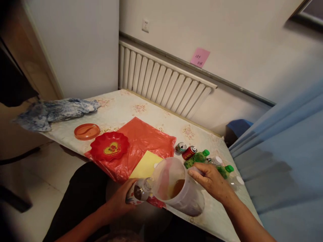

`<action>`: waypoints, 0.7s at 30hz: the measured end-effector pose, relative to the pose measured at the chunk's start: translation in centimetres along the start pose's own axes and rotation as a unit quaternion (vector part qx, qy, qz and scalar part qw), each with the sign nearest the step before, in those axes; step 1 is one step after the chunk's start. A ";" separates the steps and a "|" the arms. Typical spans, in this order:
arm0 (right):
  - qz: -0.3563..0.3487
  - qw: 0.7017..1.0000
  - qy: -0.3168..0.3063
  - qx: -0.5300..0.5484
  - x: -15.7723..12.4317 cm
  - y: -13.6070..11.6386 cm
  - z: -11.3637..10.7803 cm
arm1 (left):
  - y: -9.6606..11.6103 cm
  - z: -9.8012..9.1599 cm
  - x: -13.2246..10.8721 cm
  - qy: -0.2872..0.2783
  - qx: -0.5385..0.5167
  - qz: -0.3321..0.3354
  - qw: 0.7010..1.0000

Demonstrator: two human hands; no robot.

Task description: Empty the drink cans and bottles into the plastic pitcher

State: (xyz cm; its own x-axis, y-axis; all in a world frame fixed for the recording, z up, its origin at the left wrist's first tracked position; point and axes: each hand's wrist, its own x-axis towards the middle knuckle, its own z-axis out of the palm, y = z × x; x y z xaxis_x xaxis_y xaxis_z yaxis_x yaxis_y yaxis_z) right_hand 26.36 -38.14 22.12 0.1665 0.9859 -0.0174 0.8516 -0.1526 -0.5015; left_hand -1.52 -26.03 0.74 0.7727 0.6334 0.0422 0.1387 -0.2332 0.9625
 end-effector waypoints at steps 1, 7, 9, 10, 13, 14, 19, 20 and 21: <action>0.009 1.000 0.009 0.024 0.5 0.3 0.2 | -0.1 -0.2 0.0 0.003 -0.004 -0.001 1.000; 0.070 0.961 0.113 0.244 5.0 -0.3 2.0 | -0.5 -1.1 -0.1 0.026 -0.016 -0.004 1.000; 0.063 0.938 0.142 0.311 7.2 -1.0 3.0 | -0.4 -1.5 -0.2 0.029 -0.024 -0.008 0.999; 0.054 0.927 0.152 0.339 8.5 -1.3 3.5 | -0.3 -1.7 -0.3 0.030 -0.027 -0.012 0.999; 0.022 0.890 0.185 0.417 12.7 -2.0 5.6 | -0.3 -2.2 -0.3 0.038 -0.030 -0.028 0.998; 0.008 0.877 0.203 0.434 14.0 -2.2 6.4 | -0.4 -2.3 -0.4 0.040 -0.034 -0.034 0.998; -0.009 0.873 0.242 0.424 19.6 -2.6 10.7 | -1.4 -3.1 -0.4 0.048 -0.072 -0.055 0.995; -0.010 0.879 0.239 0.413 20.3 -2.6 11.4 | -1.6 -3.2 -0.4 0.051 -0.075 -0.054 0.994; -0.010 0.887 0.231 0.401 20.9 -2.6 12.1 | -1.7 -3.3 -0.4 0.053 -0.077 -0.055 0.994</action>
State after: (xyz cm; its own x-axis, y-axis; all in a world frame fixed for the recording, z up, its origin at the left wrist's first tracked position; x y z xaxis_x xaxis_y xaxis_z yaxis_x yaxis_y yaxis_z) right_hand 21.63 -16.36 12.60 0.4982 0.8266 0.2616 0.2609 0.1448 -0.9545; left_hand -4.10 -23.46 -0.04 0.6870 0.7253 -0.0448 0.1150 -0.0477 0.9922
